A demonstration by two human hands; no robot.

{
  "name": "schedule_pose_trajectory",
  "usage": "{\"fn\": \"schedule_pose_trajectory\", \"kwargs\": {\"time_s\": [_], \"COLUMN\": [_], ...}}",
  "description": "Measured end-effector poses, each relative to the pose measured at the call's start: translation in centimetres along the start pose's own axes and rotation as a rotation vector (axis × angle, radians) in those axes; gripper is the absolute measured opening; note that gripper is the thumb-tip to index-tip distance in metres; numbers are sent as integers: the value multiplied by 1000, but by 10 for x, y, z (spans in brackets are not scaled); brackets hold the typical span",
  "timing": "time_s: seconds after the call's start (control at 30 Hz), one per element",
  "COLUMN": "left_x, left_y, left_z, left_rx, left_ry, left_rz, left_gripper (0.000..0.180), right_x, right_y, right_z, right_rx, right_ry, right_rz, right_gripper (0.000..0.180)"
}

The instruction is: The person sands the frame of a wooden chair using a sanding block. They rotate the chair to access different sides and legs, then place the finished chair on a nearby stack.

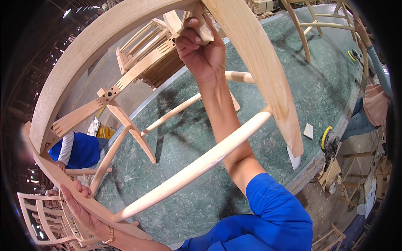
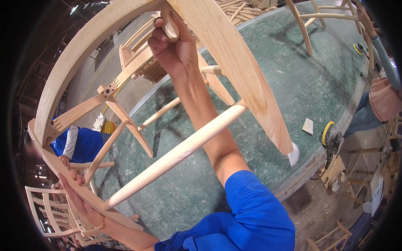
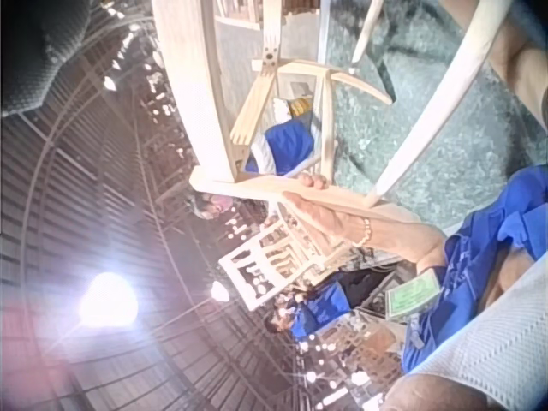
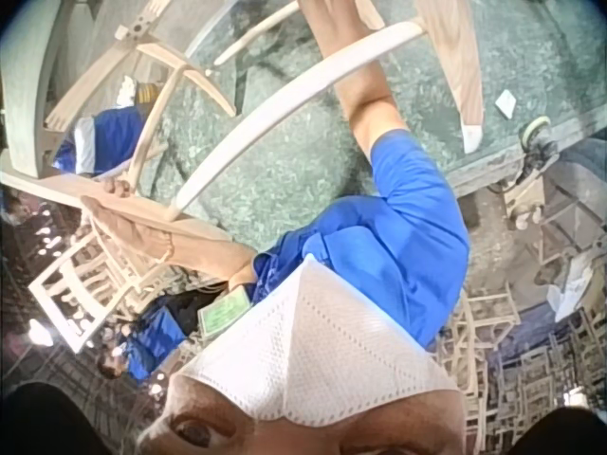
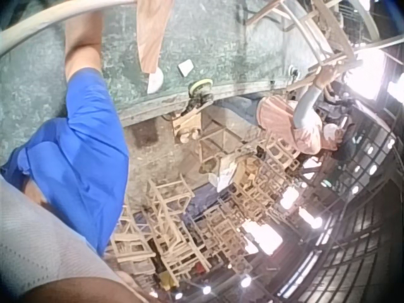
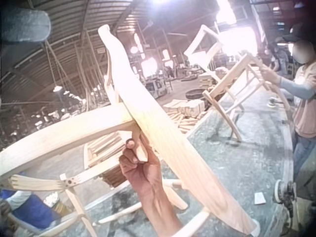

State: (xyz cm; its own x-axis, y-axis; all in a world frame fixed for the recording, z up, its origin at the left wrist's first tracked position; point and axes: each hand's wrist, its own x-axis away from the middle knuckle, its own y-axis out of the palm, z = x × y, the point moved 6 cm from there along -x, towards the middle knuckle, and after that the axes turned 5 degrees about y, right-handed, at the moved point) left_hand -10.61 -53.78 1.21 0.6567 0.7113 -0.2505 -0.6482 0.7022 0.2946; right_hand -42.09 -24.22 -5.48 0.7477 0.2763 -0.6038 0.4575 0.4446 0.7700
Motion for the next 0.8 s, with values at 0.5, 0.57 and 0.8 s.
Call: {"fn": "schedule_pose_trajectory", "kwargs": {"time_s": [0.5, 0.57, 0.8], "left_x": [4, 1, 2], "left_y": [5, 3, 9], "left_z": [1, -1, 2], "left_rx": [-3, -1, 27], "left_ry": [-10, -20, -26], "left_rz": [51, 17, -114], "left_gripper": [34, 34, 26], "right_x": [-5, -4, -7], "right_y": [6, 6, 12], "right_z": [0, -2, 0], "right_rx": [-14, -15, 14], "right_ry": [-6, -18, -5], "right_rz": [-32, -37, -57], "right_gripper": [17, 17, 16]}}
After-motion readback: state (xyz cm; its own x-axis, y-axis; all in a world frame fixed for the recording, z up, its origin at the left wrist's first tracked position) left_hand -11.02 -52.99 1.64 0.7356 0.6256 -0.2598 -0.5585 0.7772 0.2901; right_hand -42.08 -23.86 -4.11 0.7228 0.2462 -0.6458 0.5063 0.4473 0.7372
